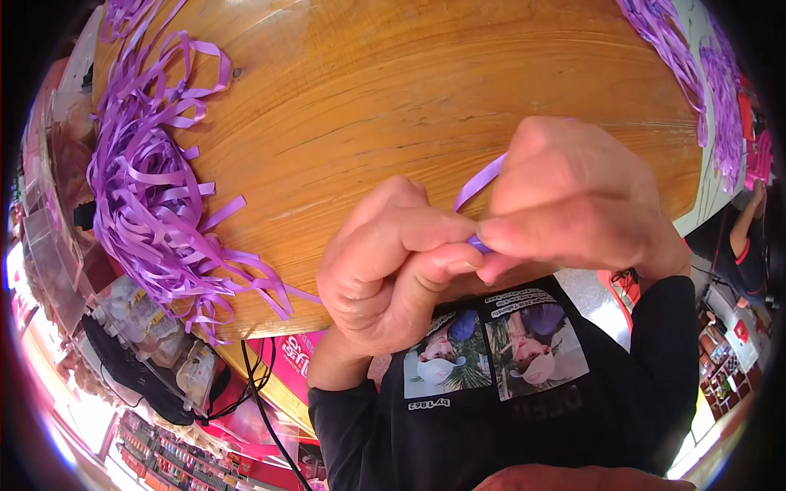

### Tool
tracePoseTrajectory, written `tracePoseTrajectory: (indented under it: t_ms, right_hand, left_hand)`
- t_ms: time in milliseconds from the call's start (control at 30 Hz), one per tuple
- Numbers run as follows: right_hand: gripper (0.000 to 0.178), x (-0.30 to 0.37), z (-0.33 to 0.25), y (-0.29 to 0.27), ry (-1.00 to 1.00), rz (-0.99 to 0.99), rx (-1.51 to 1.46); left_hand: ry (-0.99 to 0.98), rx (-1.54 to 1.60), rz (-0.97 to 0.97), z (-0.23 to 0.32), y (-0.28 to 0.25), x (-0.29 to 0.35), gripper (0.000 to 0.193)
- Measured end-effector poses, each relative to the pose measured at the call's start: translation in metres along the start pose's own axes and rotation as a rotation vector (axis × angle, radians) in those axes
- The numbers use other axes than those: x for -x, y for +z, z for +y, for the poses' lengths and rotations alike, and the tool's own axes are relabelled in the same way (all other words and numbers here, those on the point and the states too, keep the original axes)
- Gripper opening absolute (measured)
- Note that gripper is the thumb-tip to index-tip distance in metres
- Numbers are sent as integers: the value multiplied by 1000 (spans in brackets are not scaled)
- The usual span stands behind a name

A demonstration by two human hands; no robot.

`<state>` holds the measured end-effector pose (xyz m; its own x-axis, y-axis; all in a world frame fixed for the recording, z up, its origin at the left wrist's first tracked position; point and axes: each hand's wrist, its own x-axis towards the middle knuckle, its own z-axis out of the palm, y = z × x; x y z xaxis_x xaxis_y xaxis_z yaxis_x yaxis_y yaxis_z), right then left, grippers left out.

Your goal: Tying knots in purple plastic ribbons to prepare them for a decorative use.

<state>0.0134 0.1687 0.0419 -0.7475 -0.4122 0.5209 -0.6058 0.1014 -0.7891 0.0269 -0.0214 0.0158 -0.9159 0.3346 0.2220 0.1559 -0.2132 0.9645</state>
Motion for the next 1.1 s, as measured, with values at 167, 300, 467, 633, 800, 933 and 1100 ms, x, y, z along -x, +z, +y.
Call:
tracePoseTrajectory:
  t_ms: [167, 300, 467, 633, 800, 933, 1100]
  right_hand:
    - [31, -6, 2, -9, 87, -48, -42]
    - [34, -6, 7, -9, 3, -30, 56]
    - [28, -4, 7, -13, -163, -46, 245]
    - [18, -2, -9, -40, 139, 162, 27]
    - [14, 35, -22, -107, 498, 593, -75]
    - [20, 93, -35, -218, 418, 981, 87]
    - [26, 165, -61, -354, 313, 1198, 611]
  left_hand:
    - [-59, 16, 5, 3, 0, 1, 14]
    - [-39, -8, -7, 0, 0, 1, 14]
    - [25, -149, -18, 4, 5, -1, 23]
    - [124, -303, 393, 3, 10, -6, 26]
    - [14, -204, 389, 5, 11, -2, 17]
    - [-16, -209, 281, 7, 15, -1, 12]
    - [-31, -222, 225, 7, 18, -1, 11]
